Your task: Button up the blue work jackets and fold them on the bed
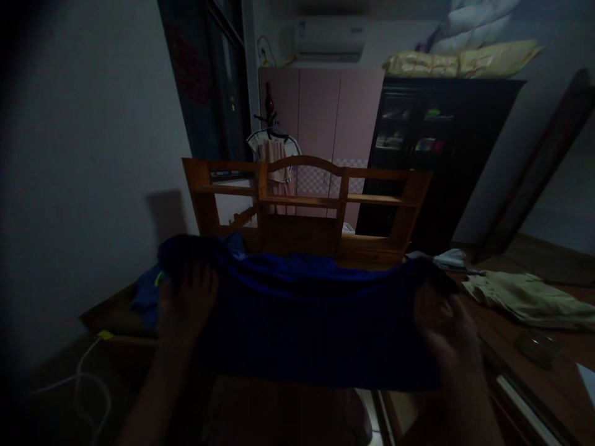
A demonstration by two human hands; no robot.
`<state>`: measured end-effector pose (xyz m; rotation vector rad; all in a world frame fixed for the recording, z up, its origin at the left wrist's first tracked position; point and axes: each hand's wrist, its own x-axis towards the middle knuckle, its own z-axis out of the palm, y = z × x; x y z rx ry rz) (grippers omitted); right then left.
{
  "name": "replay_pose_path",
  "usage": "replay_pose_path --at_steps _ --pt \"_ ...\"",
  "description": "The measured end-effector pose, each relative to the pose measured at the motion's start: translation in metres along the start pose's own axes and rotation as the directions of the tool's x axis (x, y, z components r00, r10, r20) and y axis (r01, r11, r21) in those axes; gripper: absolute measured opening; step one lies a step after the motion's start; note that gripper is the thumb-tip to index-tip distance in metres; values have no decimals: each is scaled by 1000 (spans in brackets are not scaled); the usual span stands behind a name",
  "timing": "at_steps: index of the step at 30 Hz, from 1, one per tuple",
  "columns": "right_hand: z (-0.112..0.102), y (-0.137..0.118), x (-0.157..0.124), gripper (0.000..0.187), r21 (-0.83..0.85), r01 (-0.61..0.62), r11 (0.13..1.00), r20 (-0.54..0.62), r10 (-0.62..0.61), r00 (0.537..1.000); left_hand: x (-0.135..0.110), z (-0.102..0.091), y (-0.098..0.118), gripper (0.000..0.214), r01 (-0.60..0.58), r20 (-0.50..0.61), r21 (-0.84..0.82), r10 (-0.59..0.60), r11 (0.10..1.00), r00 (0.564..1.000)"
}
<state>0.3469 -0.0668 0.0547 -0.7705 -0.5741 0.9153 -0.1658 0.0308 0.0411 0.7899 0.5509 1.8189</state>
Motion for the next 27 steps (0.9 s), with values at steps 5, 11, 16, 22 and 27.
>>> replay_pose_path --at_steps 5,11,16,22,27 --pt "60 19 90 35 273 -58 960 157 15 987 102 36 -19 35 226 88 -282 -209 933 974" --pt "52 99 166 29 132 -180 975 -17 184 983 152 10 -91 42 301 -12 112 -302 947 953" --pt "18 144 171 25 115 -188 975 -93 199 976 151 -15 -129 41 210 34 411 -245 887 969" --pt "17 149 182 34 -264 -104 959 -6 106 994 158 -35 -146 26 -70 222 765 -160 640 962" --pt "34 151 170 38 -646 128 753 183 -10 983 152 -33 -146 38 -196 291 871 -153 450 944"
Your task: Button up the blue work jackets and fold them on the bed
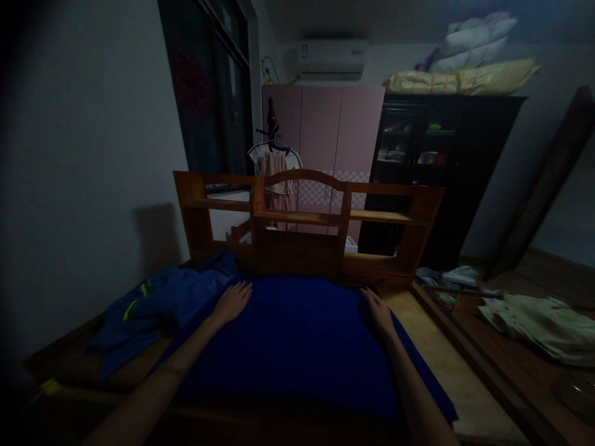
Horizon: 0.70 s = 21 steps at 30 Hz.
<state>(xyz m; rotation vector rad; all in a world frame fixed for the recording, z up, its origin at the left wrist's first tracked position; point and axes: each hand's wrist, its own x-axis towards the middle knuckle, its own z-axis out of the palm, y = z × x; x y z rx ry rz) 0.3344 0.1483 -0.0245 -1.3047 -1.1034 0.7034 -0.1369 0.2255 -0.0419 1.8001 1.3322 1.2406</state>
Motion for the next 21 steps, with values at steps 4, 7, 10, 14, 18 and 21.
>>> replay_pose_path --at_steps 4,7,10,14,18,21 --pt "58 -37 -15 53 -467 358 808 267 -257 929 -4 43 52 53 -186 58 283 176 941 983" --pt "111 -59 -23 48 -589 616 523 537 -317 782 -5 95 91 50 -477 338 368 363 798 868" --pt "129 -49 -26 49 -672 628 392 594 -222 773 -2 123 94 50 -502 459 417 301 758 836" --pt "78 -4 -16 54 -777 486 401 501 -75 862 10 90 49 49 -439 444 402 249 803 861" --pt "-1 27 -3 52 -795 345 499 369 -52 928 21 16 2 41 -375 274 241 308 895 911" --pt "-42 35 1 52 -739 194 645 233 -25 972 24 -25 -21 42 -265 138 213 240 940 961"
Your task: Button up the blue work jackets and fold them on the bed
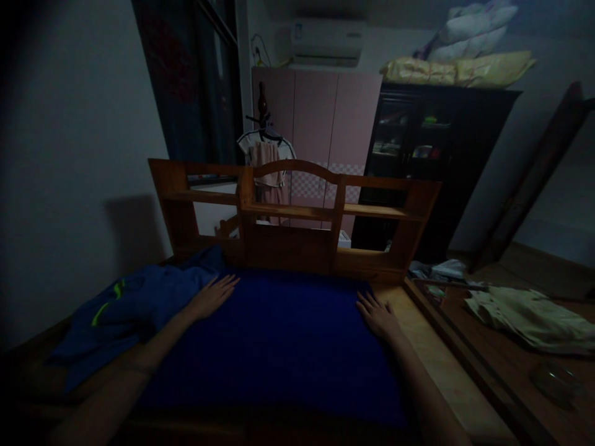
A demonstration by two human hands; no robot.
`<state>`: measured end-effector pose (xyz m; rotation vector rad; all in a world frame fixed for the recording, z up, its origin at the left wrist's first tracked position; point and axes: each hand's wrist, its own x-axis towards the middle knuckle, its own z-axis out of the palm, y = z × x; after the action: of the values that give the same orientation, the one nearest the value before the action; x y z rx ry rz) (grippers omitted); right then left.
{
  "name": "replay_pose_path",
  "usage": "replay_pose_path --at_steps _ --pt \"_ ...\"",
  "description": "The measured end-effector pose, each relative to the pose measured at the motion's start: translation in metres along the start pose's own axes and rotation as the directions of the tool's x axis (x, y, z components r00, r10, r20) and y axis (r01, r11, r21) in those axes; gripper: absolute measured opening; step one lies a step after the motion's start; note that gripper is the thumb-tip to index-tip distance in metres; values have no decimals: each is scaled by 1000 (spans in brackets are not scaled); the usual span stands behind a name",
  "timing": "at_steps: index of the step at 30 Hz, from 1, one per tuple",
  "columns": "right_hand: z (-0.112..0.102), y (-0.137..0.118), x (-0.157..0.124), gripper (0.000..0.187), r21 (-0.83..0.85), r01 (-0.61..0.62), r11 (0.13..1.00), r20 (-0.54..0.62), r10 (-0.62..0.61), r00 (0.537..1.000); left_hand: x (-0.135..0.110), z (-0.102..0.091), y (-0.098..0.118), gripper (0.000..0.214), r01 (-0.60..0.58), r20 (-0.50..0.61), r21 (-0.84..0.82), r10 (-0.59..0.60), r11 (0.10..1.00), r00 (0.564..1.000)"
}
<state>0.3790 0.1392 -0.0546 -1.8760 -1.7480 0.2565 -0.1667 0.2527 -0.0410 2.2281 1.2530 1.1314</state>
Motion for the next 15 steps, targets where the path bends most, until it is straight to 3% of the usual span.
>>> replay_pose_path --at_steps 2,4,7,9,11,13,15 --pt "-9 8 -5 50 -12 -29 999 9 29 1000 -4 -9 -12 42 12 -10 141 -10 990 1000" --pt "-16 2 -12 49 -156 -22 988 -5 21 1000 -7 -11 -19 44 -9 2 365 9 931 1000" --pt "-28 -35 -32 51 -340 5 941 -191 -74 979 -7 -9 -20 48 -24 -3 590 32 807 999" --pt "-34 -76 -58 49 -329 73 942 -304 -178 936 -7 -7 -13 48 -34 -12 616 52 787 999" --pt "-35 -124 -94 47 -271 180 946 -300 -261 918 -7 -1 7 49 -79 19 588 84 805 996" --pt "-27 -171 -134 45 -235 369 899 -136 -406 904 -7 12 40 49 -167 102 534 133 829 986" --pt "-12 -210 -169 50 -205 468 859 -8 -480 877 -8 33 81 49 -303 249 462 206 834 946"
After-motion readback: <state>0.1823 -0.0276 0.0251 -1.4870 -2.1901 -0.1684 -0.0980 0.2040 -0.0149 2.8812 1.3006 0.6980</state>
